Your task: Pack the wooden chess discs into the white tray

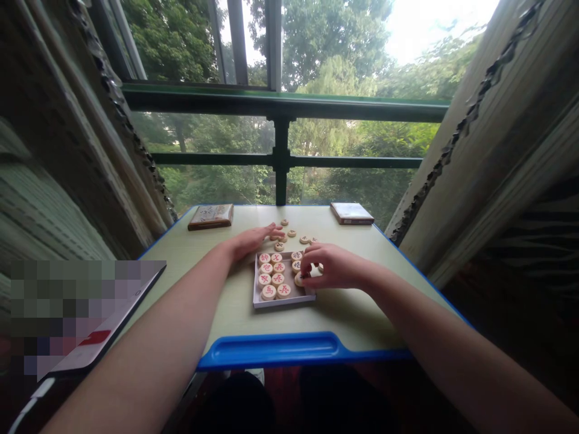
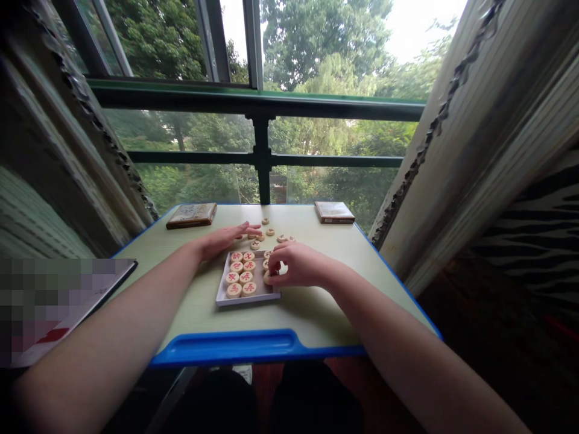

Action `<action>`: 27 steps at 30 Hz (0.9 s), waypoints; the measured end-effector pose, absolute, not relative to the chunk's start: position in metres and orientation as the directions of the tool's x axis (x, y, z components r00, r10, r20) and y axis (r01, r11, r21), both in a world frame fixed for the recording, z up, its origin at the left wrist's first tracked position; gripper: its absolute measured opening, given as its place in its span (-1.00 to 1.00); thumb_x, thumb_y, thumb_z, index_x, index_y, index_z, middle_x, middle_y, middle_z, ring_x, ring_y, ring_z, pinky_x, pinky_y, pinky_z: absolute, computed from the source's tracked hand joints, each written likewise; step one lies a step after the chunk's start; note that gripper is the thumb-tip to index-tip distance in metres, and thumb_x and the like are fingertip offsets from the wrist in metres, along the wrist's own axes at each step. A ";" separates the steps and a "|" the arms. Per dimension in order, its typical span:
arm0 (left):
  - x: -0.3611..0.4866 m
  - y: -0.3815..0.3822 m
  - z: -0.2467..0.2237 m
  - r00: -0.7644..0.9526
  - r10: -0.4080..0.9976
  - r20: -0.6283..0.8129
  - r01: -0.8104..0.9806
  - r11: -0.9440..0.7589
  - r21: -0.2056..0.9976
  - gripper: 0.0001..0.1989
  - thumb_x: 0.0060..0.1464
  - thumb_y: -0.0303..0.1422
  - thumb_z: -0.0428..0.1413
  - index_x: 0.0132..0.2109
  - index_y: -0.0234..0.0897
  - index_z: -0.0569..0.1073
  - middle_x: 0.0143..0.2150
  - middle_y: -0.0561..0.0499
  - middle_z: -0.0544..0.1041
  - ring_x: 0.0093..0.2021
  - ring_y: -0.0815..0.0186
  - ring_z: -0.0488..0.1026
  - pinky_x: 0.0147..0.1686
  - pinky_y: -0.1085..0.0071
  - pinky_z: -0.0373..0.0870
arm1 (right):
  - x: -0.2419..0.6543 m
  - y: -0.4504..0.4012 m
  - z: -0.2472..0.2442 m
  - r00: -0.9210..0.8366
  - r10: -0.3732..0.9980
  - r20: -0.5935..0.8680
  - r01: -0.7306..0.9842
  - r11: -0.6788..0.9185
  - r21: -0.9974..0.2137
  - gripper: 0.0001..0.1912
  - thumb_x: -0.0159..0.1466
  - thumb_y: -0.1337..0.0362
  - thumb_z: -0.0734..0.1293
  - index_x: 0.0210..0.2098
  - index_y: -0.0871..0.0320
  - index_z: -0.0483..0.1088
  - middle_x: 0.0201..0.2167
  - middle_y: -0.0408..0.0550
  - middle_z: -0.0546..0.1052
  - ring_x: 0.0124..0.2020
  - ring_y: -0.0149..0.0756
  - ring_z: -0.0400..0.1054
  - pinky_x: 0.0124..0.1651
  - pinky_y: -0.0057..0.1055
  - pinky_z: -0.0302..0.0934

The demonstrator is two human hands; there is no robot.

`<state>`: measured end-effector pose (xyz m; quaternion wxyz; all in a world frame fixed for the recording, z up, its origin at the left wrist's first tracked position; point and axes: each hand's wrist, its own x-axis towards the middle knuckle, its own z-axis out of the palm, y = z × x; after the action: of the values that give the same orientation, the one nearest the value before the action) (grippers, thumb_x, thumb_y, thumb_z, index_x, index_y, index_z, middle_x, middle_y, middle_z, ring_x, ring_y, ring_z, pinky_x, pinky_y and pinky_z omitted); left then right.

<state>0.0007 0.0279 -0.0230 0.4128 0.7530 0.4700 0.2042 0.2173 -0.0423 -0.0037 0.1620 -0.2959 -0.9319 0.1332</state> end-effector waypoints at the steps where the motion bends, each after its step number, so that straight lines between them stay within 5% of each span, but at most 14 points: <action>1: 0.000 0.028 -0.023 0.488 0.869 -0.082 0.538 -0.226 0.812 -0.40 0.07 0.06 -0.32 -0.01 -0.08 0.42 0.26 0.14 0.09 0.26 0.16 -0.01 0.22 0.19 -0.17 | 0.217 -0.043 -0.003 -0.770 0.600 0.220 0.513 0.785 -0.347 -0.91 0.06 0.28 0.36 -0.48 0.19 0.44 -0.49 -0.12 0.42 -0.48 -0.45 0.25 -0.35 -0.49 0.16; 16: 0.001 0.027 -0.023 0.521 0.851 -0.069 0.521 -0.253 0.815 -0.39 0.05 0.06 -0.29 -0.12 -0.13 0.50 0.20 0.11 0.24 0.22 0.13 0.08 0.20 0.23 -0.11 | 0.218 -0.042 -0.002 -0.777 0.585 0.233 0.477 0.788 -0.390 -0.87 0.09 0.25 0.33 -0.43 0.20 0.46 -0.49 -0.11 0.40 -0.46 -0.43 0.24 -0.35 -0.48 0.13; 21: 0.004 0.032 -0.027 0.405 0.915 0.000 0.593 -0.262 0.761 -0.38 0.03 0.07 -0.28 -0.01 -0.14 0.44 0.26 0.09 0.10 0.26 0.15 -0.01 0.22 0.26 -0.18 | 0.221 -0.029 -0.008 -0.636 0.683 0.359 0.574 0.730 -0.371 -0.84 0.16 0.30 0.26 -0.42 0.24 0.46 -0.53 -0.08 0.40 -0.46 -0.41 0.21 -0.36 -0.47 0.11; 27: 0.008 0.034 -0.030 0.477 0.879 -0.004 0.655 -0.352 0.669 -0.42 0.05 0.01 -0.29 0.00 -0.10 0.42 0.22 0.11 0.20 0.25 0.15 0.00 0.22 0.24 -0.24 | 0.225 -0.001 -0.033 -0.511 0.776 0.369 0.683 0.628 -0.373 -0.80 0.15 0.39 0.23 -0.31 0.22 0.48 -0.40 -0.01 0.47 -0.33 -0.33 0.26 -0.20 -0.39 0.15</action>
<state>0.0078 0.0342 -0.0300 0.3088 0.8020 0.4781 0.1814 0.2253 -0.0009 -0.0331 0.2575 -0.4220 -0.8646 0.0901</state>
